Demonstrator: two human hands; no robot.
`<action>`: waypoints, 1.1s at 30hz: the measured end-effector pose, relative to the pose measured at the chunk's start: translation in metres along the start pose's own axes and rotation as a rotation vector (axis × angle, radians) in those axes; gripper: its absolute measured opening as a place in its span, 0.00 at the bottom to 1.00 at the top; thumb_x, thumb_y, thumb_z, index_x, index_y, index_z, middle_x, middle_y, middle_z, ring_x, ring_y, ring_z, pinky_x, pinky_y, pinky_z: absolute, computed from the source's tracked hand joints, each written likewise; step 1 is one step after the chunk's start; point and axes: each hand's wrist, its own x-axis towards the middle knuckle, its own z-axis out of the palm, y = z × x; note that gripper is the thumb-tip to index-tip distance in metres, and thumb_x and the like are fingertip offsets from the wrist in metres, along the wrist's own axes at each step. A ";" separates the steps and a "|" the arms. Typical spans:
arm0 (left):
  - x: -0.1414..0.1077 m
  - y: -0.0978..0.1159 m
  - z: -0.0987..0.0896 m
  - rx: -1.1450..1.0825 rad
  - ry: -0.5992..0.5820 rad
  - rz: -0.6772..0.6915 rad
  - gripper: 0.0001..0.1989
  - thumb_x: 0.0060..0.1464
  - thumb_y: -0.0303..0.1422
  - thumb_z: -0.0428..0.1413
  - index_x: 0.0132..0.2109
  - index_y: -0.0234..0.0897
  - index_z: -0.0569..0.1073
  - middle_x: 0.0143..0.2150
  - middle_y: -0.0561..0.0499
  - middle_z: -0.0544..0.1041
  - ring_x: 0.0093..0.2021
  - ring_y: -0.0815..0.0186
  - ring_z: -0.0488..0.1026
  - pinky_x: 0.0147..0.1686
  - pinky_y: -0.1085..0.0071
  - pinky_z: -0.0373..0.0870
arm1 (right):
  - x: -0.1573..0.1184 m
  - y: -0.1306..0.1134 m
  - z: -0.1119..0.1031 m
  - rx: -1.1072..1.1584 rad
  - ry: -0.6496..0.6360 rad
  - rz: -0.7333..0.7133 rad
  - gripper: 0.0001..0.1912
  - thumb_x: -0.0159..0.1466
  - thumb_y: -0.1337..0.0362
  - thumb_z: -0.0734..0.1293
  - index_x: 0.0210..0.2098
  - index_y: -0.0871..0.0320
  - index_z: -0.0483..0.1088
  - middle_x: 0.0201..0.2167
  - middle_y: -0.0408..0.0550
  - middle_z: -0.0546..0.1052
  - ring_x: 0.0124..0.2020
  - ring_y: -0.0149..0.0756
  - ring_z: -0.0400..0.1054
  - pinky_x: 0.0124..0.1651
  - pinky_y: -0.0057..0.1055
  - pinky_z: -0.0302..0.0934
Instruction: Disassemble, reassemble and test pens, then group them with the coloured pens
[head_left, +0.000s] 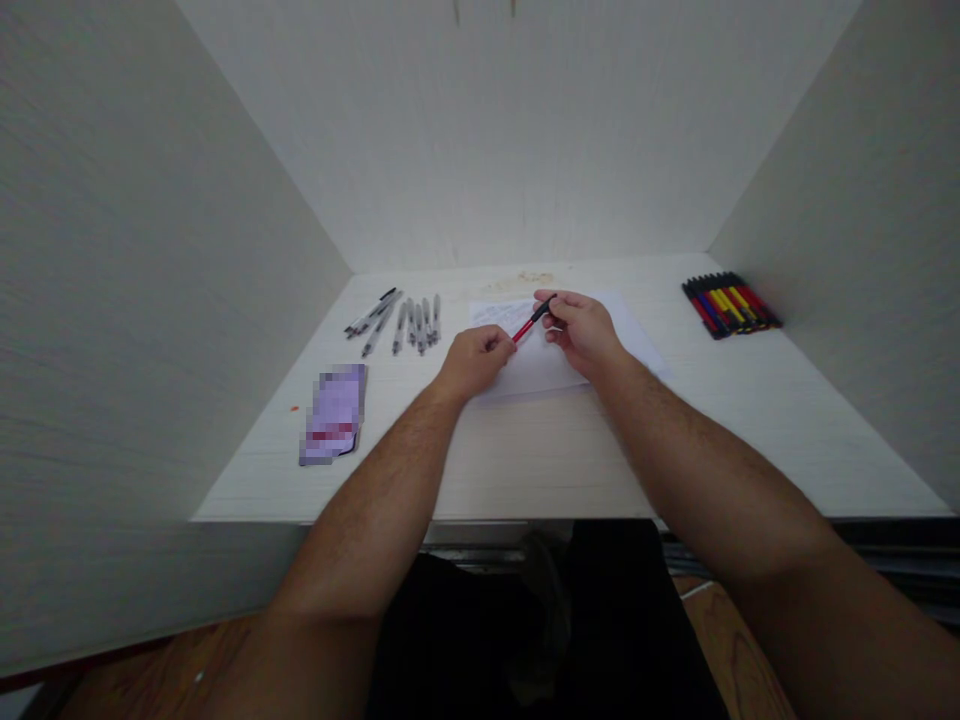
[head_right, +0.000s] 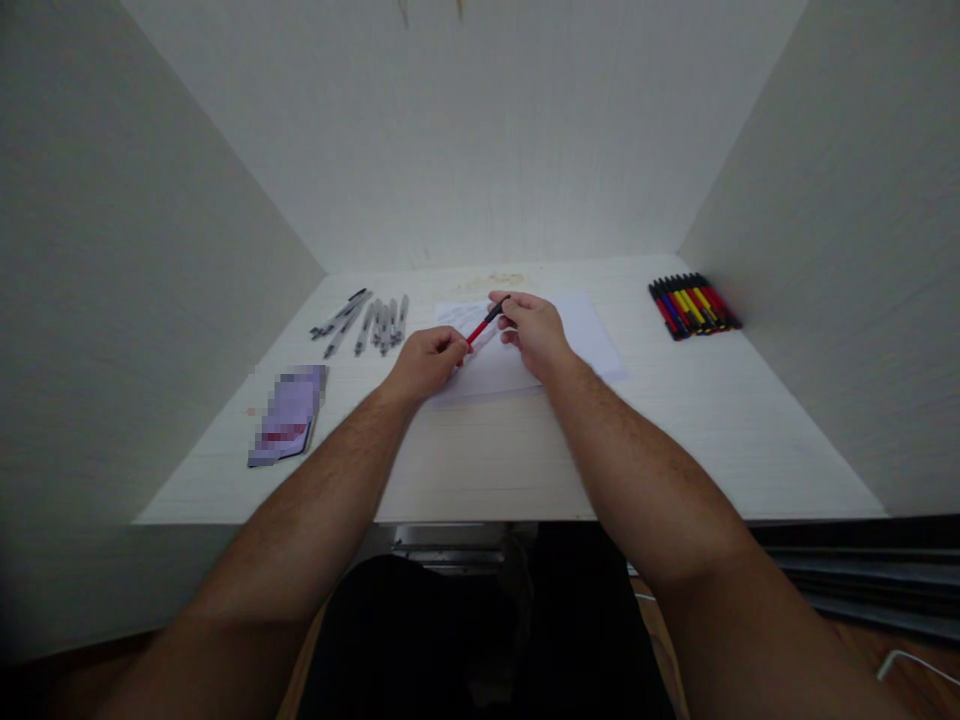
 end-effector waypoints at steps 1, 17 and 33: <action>0.000 -0.001 0.000 -0.002 0.023 0.008 0.09 0.52 0.36 0.54 0.29 0.35 0.74 0.22 0.55 0.71 0.24 0.71 0.63 0.26 0.74 0.59 | -0.001 0.000 0.001 0.017 -0.005 0.009 0.04 0.59 0.67 0.69 0.35 0.59 0.75 0.32 0.45 0.76 0.23 0.22 0.61 0.20 0.21 0.55; 0.003 -0.007 0.001 -0.009 0.151 0.065 0.06 0.45 0.32 0.62 0.32 0.36 0.74 0.25 0.55 0.70 0.26 0.71 0.63 0.27 0.72 0.60 | 0.004 0.008 -0.005 -0.077 0.134 0.020 0.17 0.55 0.54 0.74 0.26 0.57 0.65 0.21 0.40 0.70 0.20 0.24 0.62 0.20 0.21 0.56; 0.001 -0.004 0.001 0.027 0.117 0.074 0.08 0.51 0.35 0.57 0.31 0.36 0.78 0.25 0.53 0.74 0.25 0.71 0.65 0.28 0.72 0.62 | 0.002 0.003 -0.003 -0.029 0.120 -0.036 0.09 0.52 0.63 0.74 0.27 0.57 0.70 0.23 0.38 0.68 0.23 0.24 0.61 0.22 0.22 0.54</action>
